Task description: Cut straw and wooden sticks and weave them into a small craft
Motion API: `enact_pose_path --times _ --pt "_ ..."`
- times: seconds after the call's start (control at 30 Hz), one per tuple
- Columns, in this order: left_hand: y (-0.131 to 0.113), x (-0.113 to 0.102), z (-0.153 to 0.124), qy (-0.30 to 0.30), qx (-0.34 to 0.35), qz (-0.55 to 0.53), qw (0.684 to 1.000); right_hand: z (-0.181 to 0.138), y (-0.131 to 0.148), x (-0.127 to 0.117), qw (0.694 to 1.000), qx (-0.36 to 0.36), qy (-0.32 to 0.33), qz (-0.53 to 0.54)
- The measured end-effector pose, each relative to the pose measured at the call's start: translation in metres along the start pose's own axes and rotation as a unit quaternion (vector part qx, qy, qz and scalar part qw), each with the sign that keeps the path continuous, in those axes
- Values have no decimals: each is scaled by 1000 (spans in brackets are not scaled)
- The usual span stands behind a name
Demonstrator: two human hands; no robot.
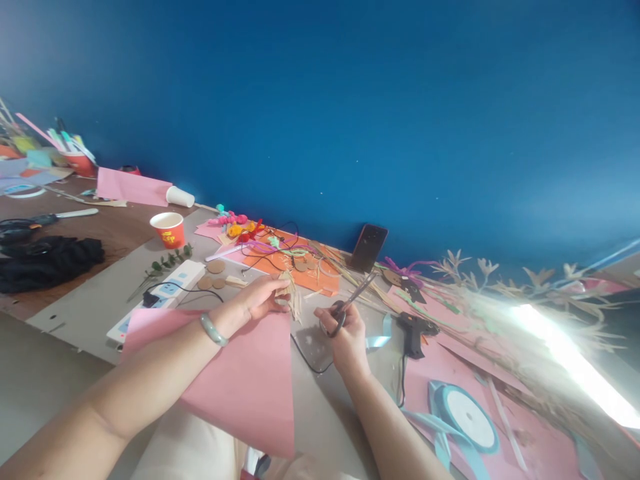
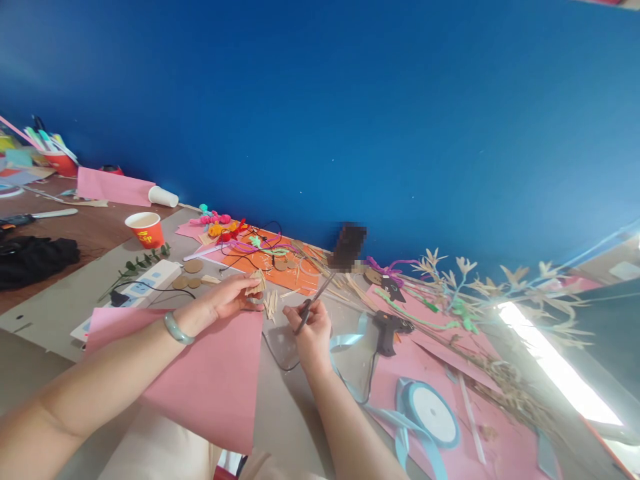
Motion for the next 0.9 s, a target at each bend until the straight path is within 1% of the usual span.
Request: enact_pose_path --times 0.1,0.43,0.63,0.8,0.9 --pt "0 0 0 -7 0 1 1000 0 1 1 1000 1 -1 6" --pt "-2 2 -2 -4 4 8 1000 -1 2 1 1000 -4 0 10" --pt "1 4 -1 16 16 5 1000 0 1 0 1000 -2 0 -6" --pt "8 2 3 4 18 5 1000 0 0 0 1000 4 3 3" --pt "9 1 4 15 21 3 1000 0 -1 0 1000 6 4 2"
Point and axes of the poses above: each hand's wrist, its own z-axis towards the middle knuckle, its own x-axis out of the palm, y = z × x, the point moved 4 cm from there along z, towards the middle knuckle, and after that the axes turned 3 degrees about y, right-handed, at the moved point
